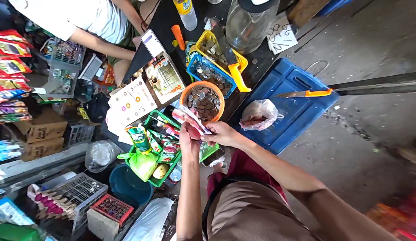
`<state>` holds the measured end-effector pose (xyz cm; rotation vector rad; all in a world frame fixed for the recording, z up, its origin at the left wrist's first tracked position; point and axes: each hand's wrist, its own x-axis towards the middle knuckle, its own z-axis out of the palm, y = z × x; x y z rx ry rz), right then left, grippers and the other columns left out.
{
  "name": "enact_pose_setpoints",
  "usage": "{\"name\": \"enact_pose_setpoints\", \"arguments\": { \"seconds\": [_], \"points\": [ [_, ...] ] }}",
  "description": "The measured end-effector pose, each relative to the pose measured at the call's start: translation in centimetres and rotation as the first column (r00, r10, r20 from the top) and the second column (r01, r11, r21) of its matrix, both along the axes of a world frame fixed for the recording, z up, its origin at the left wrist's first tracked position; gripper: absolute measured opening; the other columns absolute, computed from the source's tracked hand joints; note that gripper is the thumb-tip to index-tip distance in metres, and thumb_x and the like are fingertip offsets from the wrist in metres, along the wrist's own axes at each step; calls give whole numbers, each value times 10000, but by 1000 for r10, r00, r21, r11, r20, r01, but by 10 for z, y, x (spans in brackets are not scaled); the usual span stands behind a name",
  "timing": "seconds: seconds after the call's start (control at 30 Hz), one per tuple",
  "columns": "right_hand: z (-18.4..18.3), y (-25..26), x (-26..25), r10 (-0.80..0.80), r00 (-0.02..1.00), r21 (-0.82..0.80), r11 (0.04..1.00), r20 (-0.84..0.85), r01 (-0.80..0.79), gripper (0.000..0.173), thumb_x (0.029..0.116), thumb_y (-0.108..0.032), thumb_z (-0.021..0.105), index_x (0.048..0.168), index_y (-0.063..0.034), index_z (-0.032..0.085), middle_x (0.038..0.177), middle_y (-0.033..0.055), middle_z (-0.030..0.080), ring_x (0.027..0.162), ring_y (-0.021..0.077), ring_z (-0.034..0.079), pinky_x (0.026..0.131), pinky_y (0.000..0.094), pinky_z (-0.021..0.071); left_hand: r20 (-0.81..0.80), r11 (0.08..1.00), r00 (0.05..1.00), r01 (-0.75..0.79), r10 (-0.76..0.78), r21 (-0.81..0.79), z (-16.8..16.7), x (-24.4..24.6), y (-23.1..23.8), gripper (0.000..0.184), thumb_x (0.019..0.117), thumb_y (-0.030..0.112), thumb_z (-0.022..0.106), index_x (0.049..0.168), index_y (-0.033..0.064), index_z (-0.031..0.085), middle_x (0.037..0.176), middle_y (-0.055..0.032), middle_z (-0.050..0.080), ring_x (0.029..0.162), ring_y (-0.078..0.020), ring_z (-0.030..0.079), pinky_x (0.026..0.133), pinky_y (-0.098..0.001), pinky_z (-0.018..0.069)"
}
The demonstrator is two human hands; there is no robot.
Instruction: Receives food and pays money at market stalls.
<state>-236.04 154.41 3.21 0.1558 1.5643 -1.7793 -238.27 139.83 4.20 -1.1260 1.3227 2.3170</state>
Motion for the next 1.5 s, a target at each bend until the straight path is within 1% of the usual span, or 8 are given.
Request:
{"name": "enact_pose_setpoints", "arguments": {
  "seconds": [0.27,0.43,0.63,0.93,1.07,1.2,1.33,1.5],
  "points": [
    [-22,73,-114,236,899,753,643,-369,140,253,1031,-95,543,1231,-38,687,1172,208,701,1105,409,675,941,623,526,-133,780,945,161,-298,-605,-17,-127,-38,371,1089,249,483,1373,12,513,1141,-120,651,991,-181,661,878,-394,571],
    [-77,71,-152,764,614,952,300,-198,-66,201,883,118,630,1040,44,731,1267,222,645,1258,439,547,1008,593,466,100,389,919,258,-382,-884,-66,-198,-67,485,990,193,631,1388,-58,512,1223,-231,660,1131,-297,653,1005,-451,519],
    [-81,73,-146,832,523,964,258,-187,-67,145,881,149,602,986,121,698,1228,272,638,1250,457,549,1035,584,449,41,208,844,179,-534,-962,-44,-176,-63,825,874,117,733,1523,-119,282,1464,-338,446,1353,-399,491,1121,-434,438],
    [-75,81,-141,793,575,963,269,-202,-32,242,867,12,739,1091,90,697,1222,294,653,1246,516,554,975,698,467,-56,228,966,3,-254,-974,-45,147,-133,592,983,216,636,1468,-49,425,1433,-247,517,1303,-308,551,1078,-450,490],
    [-25,73,-122,592,745,937,323,-307,130,348,1060,-215,531,1239,52,665,1289,384,589,1227,616,532,930,811,412,203,471,965,103,166,-876,-76,347,-147,604,951,102,646,1450,-129,397,1404,-326,511,1208,-334,609,1011,-410,532],
    [9,29,-22,352,709,724,609,-611,322,514,1068,-416,497,1349,4,593,1280,280,626,1144,380,633,1007,523,492,452,775,827,32,334,-631,-90,511,-116,546,973,90,644,1442,-91,430,1397,-293,549,1227,-340,615,1013,-459,536],
    [8,-97,154,452,708,448,869,-544,-210,408,1034,-255,611,1358,-7,601,1229,175,659,995,171,658,909,375,560,593,940,769,-32,239,-338,-114,658,-59,533,1023,178,608,1472,-50,433,1345,-269,606,1191,-351,642,1019,-495,524],
    [-14,-234,400,875,402,200,459,-268,-866,308,1023,-148,612,1283,15,641,1104,157,704,885,183,679,815,384,580,667,936,725,94,169,-338,-114,811,29,571,997,198,657,1460,-74,462,1444,-315,514,1334,-422,538,1136,-523,429]
  ]
}}
